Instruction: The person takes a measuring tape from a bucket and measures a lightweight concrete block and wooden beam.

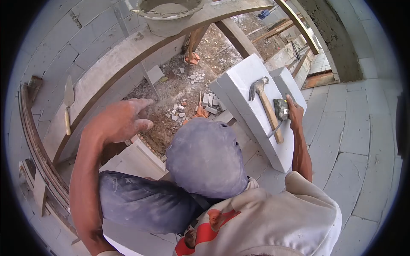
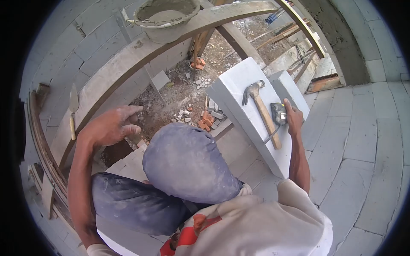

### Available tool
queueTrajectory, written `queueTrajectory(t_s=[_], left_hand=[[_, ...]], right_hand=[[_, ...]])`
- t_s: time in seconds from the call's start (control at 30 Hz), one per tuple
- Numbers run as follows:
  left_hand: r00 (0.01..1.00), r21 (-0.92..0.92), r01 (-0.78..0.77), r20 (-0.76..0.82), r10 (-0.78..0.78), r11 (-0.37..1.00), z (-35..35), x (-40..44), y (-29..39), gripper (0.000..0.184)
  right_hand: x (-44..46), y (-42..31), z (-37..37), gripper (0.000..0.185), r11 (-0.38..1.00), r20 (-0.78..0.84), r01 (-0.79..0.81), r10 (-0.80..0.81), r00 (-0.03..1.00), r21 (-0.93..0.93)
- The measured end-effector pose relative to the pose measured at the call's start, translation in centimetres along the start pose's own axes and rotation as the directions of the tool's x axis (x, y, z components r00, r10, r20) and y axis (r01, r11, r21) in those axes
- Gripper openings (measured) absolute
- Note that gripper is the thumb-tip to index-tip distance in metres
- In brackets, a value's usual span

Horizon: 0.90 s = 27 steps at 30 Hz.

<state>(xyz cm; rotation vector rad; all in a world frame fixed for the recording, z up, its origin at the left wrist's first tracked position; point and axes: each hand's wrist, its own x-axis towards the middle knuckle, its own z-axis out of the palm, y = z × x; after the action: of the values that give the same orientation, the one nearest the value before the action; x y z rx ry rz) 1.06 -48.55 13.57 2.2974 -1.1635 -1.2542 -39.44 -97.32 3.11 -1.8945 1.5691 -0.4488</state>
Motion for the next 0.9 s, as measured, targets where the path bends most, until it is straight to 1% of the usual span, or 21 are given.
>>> queueTrajectory(t_s=[0.07,0.13,0.17,0.23,0.3,0.33,0.37,0.4,0.43,0.5,0.53,0.57,0.63,0.67,0.7,0.73,0.77,0.8,0.83,0.87,0.9], left_hand=[[0.999,0.049,0.010,0.047,-0.012,0.999,0.3,0.4,-1.3,0.064],[1.000,0.079,-0.012,-0.001,0.013,0.997,0.7,0.8,-2.9,0.068],[0.999,0.091,-0.012,-0.029,0.015,0.996,0.7,1.1,-3.7,0.070],[0.998,0.169,-0.063,-0.019,0.067,0.984,0.5,1.9,-5.1,0.070],[0.995,0.224,-0.095,-0.014,0.101,0.970,0.8,2.0,-6.3,0.069],[0.994,0.236,-0.105,-0.009,0.110,0.966,0.8,2.3,-6.4,0.068],[0.994,0.242,-0.100,-0.008,0.105,0.965,0.8,2.3,-6.8,0.068],[0.994,0.234,-0.107,-0.009,0.112,0.966,0.8,2.3,-7.0,0.067],[0.993,0.224,-0.110,-0.010,0.115,0.968,0.9,2.3,-6.8,0.066],[0.999,0.143,-0.034,0.029,0.030,0.989,0.9,2.1,-6.4,0.065],[0.995,0.197,-0.089,-0.020,0.094,0.976,1.5,2.5,-6.9,0.056],[0.985,0.254,-0.139,-0.065,0.160,0.957,1.8,2.6,-7.3,0.049],[0.997,0.278,-0.054,0.071,0.036,0.959,1.0,1.8,-5.9,0.065],[0.999,0.283,-0.030,0.025,0.024,0.959,1.2,1.5,-6.0,0.062],[0.998,0.276,-0.035,0.051,0.022,0.961,0.9,1.0,-5.7,0.052],[0.999,0.283,-0.033,-0.004,0.036,0.959,0.9,0.0,-5.4,0.042],[0.996,0.325,-0.080,0.049,0.068,0.942,0.9,0.8,-5.9,0.035],[0.997,0.341,-0.076,0.051,0.063,0.937,0.9,0.8,-5.9,0.034],[0.996,0.361,-0.078,0.058,0.062,0.929,0.9,0.8,-5.9,0.033],[0.996,0.378,-0.092,0.046,0.080,0.921,0.9,0.6,-6.0,0.033],[0.994,0.395,-0.109,0.037,0.103,0.912,1.0,0.4,-6.0,0.033]], right_hand=[[0.1,0.0,0.0,0.069,0.979,-0.117,-0.024,0.000,0.993,-0.201],[-0.4,-0.5,0.5,0.070,0.977,-0.175,0.024,-0.063,0.983,-0.214],[-0.1,-0.6,0.2,0.071,0.968,-0.171,0.012,-0.056,0.984,-0.249],[0.3,-0.6,0.0,0.073,0.949,-0.134,0.003,-0.048,0.990,-0.316],[0.1,-0.6,-0.4,0.073,0.931,-0.154,0.054,-0.117,0.981,-0.361],[0.5,-0.8,-0.2,0.073,0.918,-0.137,0.098,-0.162,0.977,-0.384],[0.3,-1.1,-0.4,0.072,0.924,-0.118,0.100,-0.153,0.981,-0.369],[0.3,-1.2,-0.5,0.069,0.947,-0.040,0.113,-0.131,0.991,-0.302],[-0.8,-2.4,-0.8,0.068,0.920,0.065,0.164,-0.150,0.986,-0.355],[-1.9,-2.3,-0.2,0.065,0.938,0.131,0.226,-0.198,0.971,-0.262],[-1.8,-1.8,-0.4,0.062,0.901,0.186,0.332,-0.289,0.939,-0.279],[-1.2,-1.3,-0.6,0.068,0.920,0.198,0.267,-0.216,0.956,-0.288],[-1.9,-2.7,-1.1,0.059,0.908,0.248,0.208,-0.121,0.961,-0.365],[-2.2,-2.6,-1.1,0.050,0.926,0.275,0.284,-0.214,0.938,-0.249],[-1.5,-2.4,-1.9,0.045,0.911,0.348,0.322,-0.224,0.911,-0.259],[-0.1,-1.5,-2.5,0.041,0.921,0.401,0.323,-0.217,0.890,-0.218],[1.3,-0.7,-3.1,0.038,0.931,0.452,0.318,-0.209,0.867,-0.178],[2.3,-0.2,-3.2,0.040,0.870,0.426,0.427,-0.298,0.854,-0.246],[3.9,0.1,-2.8,0.037,0.731,0.386,0.617,-0.500,0.775,-0.293],[5.5,0.5,-2.4,0.036,0.531,0.323,0.752,-0.686,0.652,-0.391],[7.2,0.8,-2.0,0.035,0.328,0.247,0.793,-0.828,0.503,-0.513]])
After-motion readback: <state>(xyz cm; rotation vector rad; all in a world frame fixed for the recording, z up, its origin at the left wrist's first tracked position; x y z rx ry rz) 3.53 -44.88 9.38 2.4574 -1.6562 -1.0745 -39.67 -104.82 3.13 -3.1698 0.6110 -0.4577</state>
